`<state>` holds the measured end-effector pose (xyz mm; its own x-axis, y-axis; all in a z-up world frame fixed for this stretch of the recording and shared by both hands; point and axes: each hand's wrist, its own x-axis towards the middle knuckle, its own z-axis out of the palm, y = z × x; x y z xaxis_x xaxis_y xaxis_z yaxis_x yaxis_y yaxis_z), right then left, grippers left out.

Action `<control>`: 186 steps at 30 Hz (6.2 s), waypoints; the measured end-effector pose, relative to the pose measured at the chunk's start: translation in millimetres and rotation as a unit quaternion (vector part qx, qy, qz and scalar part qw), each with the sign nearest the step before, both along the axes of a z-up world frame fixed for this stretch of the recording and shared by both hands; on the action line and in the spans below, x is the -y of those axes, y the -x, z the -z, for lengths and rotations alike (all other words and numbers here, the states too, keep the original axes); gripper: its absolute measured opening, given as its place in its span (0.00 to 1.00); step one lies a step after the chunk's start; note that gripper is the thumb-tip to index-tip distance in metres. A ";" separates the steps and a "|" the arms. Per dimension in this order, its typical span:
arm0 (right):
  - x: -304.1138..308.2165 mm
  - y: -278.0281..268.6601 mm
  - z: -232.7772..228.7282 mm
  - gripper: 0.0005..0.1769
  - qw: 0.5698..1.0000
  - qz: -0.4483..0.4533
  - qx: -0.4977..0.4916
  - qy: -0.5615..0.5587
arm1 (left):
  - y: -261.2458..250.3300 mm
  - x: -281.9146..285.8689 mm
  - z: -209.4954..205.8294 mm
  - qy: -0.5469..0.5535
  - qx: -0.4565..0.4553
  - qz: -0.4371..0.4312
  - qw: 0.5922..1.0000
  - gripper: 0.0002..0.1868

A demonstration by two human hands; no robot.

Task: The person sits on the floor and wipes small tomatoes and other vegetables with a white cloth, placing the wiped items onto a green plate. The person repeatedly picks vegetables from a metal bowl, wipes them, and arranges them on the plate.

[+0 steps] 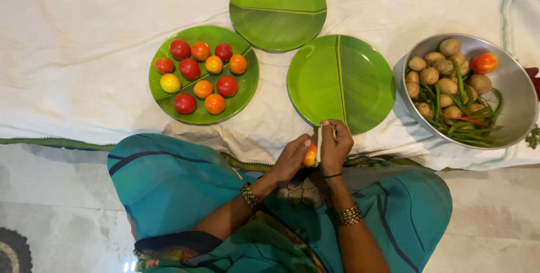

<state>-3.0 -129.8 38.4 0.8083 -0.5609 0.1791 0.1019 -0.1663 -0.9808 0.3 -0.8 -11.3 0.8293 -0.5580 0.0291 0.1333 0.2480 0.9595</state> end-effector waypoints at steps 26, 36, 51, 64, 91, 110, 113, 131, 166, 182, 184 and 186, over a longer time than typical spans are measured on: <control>-11.4 5.4 -12.3 0.08 0.996 -0.006 0.003 0.084 | 1.7 -0.9 -1.4 0.003 0.012 -0.015 1.000 0.25; 14.4 -2.4 -5.8 0.07 0.977 0.056 0.024 0.207 | 3.4 -3.9 -36.1 0.003 -0.074 0.036 0.997 0.22; 29.5 -15.0 18.9 0.07 0.939 0.092 0.024 0.330 | -44.6 -86.7 -114.2 -0.067 0.163 -0.196 0.965 0.21; 30.4 -15.5 27.4 0.08 0.939 0.100 -0.025 0.327 | -66.4 -259.3 -184.9 -0.525 0.270 -0.420 0.689 0.23; 32.2 -16.4 37.2 0.07 0.909 0.096 0.020 0.404 | -194.2 -212.7 -145.3 -0.440 0.419 -0.285 0.742 0.23; 25.0 -15.4 29.8 0.05 0.895 0.102 0.001 0.434 | -278.3 -176.4 -75.5 -0.546 0.402 -0.315 0.664 0.24; 23.7 -14.9 27.8 0.06 0.899 0.101 0.001 0.427 | -284.1 -180.2 -66.7 -0.533 0.394 -0.300 0.686 0.22; 24.8 -16.7 32.2 0.05 0.898 0.102 0.018 0.427 | -266.8 -209.7 -113.9 -0.383 0.404 -0.402 0.727 0.25; 316.4 32.3 -7.9 0.09 0.879 0.425 0.197 0.090 | -61.4 -50.9 -67.5 -0.209 0.262 -0.210 0.918 0.15; 447.9 -147.0 -3.4 0.31 0.797 0.202 -0.288 0.491 | -76.1 -42.5 -52.4 -0.311 0.185 -0.224 0.905 0.08; 447.4 -152.6 -2.0 0.31 0.782 0.193 -0.297 0.513 | -76.6 -42.4 -51.1 -0.325 0.216 -0.228 0.892 0.07; 445.9 -149.0 -6.6 0.29 0.782 0.200 -0.288 0.516 | -78.5 -42.1 -49.8 -0.336 0.219 -0.225 0.888 0.06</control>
<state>146.0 -575.7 45.1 0.7189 -0.5862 0.3735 -0.5693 -0.8049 -0.1673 78.7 41.3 38.5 0.9640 -0.1859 0.1901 -0.2569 -0.4660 0.8467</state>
